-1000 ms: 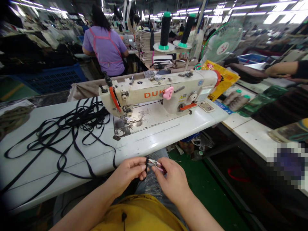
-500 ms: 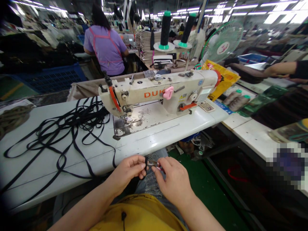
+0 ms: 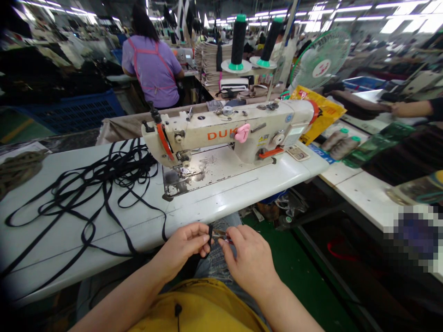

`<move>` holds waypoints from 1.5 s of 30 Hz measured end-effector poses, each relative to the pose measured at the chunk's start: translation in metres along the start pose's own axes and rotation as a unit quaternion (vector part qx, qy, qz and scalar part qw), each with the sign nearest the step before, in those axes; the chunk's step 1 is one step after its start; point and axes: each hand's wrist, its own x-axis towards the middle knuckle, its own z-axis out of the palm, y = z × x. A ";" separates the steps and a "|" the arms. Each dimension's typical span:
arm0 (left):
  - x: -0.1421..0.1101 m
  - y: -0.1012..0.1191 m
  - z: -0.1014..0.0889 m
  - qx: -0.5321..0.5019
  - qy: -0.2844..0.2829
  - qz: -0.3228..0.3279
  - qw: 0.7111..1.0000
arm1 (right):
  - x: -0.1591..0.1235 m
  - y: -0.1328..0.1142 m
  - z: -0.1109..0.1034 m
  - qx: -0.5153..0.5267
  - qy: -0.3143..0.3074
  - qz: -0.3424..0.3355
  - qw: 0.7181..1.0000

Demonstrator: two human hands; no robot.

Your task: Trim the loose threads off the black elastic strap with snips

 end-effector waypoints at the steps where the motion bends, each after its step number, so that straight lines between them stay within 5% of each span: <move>1: 0.000 0.000 0.000 0.001 0.000 -0.002 1.000 | 0.000 0.000 0.000 -0.005 0.000 -0.002 1.000; 13: 0.001 -0.009 -0.004 -0.019 -0.010 -0.021 1.000 | 0.001 0.000 0.001 0.043 -0.004 -0.014 0.999; 23: 0.004 -0.015 -0.007 0.004 -0.020 -0.010 1.000 | 0.000 0.004 0.003 0.103 0.001 0.056 0.993; 28: 0.001 -0.012 -0.003 -0.037 -0.034 -0.014 0.999 | 0.006 0.006 0.015 0.321 -0.025 0.167 0.932; 33: -0.003 -0.010 -0.001 -0.084 -0.066 -0.044 0.993 | 0.014 0.007 0.024 0.463 -0.117 0.188 0.858; 45: -0.002 -0.018 -0.006 -0.015 -0.060 -0.054 0.997 | 0.016 0.022 0.024 0.475 -0.114 0.244 0.837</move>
